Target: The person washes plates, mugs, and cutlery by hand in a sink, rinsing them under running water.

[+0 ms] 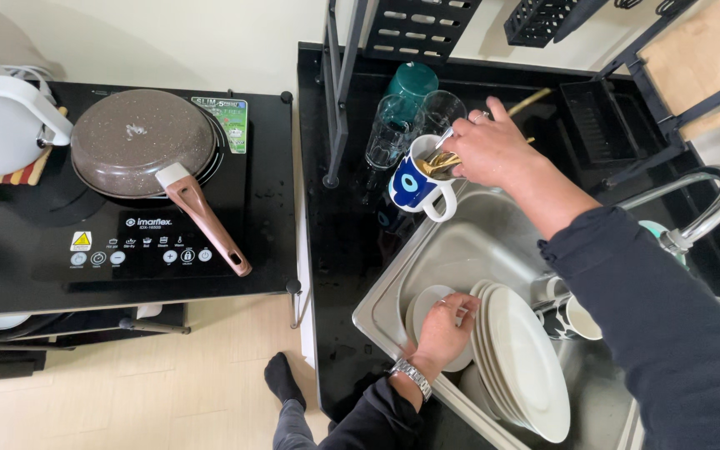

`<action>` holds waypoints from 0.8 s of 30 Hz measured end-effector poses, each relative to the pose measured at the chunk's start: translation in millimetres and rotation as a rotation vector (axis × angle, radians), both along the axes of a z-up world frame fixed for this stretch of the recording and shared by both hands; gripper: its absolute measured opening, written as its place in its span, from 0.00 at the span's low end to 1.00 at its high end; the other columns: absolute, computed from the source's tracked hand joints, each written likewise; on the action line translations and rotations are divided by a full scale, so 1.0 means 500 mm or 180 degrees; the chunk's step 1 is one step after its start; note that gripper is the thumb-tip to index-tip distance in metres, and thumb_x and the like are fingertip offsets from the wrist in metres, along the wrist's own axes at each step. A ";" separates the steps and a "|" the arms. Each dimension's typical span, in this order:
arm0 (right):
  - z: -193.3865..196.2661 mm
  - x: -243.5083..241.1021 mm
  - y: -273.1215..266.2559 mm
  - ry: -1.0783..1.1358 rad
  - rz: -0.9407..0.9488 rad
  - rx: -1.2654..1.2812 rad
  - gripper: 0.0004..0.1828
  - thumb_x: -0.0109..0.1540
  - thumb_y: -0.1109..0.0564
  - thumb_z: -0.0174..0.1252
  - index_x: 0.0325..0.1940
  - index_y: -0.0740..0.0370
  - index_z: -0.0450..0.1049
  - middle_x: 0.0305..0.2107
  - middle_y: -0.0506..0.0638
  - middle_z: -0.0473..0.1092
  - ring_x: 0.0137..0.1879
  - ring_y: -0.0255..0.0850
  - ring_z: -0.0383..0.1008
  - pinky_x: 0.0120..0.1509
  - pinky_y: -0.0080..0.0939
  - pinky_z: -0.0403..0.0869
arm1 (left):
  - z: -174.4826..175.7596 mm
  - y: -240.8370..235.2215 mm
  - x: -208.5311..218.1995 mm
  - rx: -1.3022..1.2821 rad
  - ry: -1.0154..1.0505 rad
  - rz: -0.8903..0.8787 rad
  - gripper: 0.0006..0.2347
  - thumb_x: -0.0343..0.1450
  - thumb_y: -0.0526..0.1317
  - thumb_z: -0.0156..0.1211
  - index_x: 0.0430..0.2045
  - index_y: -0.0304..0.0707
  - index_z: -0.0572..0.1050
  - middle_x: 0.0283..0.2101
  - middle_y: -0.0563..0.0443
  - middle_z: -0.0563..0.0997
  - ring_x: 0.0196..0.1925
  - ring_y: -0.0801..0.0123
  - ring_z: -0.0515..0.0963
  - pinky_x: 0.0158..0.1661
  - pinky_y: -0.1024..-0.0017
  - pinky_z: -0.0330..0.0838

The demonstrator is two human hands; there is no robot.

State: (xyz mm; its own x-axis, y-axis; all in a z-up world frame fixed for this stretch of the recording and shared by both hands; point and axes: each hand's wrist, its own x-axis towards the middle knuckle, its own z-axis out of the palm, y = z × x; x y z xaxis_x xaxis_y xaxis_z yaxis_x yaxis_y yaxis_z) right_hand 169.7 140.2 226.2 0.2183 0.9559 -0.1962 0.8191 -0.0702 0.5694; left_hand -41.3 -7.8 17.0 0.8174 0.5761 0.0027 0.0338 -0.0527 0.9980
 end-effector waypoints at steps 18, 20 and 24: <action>0.069 -0.034 -0.092 0.0749 0.0832 0.1214 0.31 0.57 0.38 0.67 0.62 0.52 0.77 0.57 0.50 0.67 0.67 0.54 0.63 0.79 0.73 0.47 | -0.044 -0.010 0.016 -0.0063 0.0030 -0.0042 0.10 0.71 0.34 0.57 0.44 0.42 0.79 0.42 0.41 0.82 0.47 0.47 0.81 0.46 0.52 0.77; 0.105 -0.070 -0.142 0.1338 0.0896 0.1529 0.26 0.62 0.47 0.66 0.63 0.54 0.77 0.57 0.52 0.67 0.63 0.56 0.66 0.72 0.68 0.58 | -0.040 0.002 0.019 0.0050 0.0052 -0.0029 0.10 0.71 0.34 0.57 0.44 0.42 0.79 0.42 0.41 0.82 0.47 0.46 0.81 0.47 0.52 0.77; 0.145 -0.188 -0.316 0.2749 0.1070 0.2251 0.13 0.67 0.62 0.62 0.57 0.58 0.79 0.51 0.55 0.72 0.60 0.56 0.72 0.68 0.58 0.70 | -0.077 -0.002 0.041 -0.0345 0.0196 -0.0018 0.12 0.71 0.35 0.55 0.43 0.57 0.80 0.42 0.57 0.84 0.44 0.61 0.84 0.48 0.65 0.78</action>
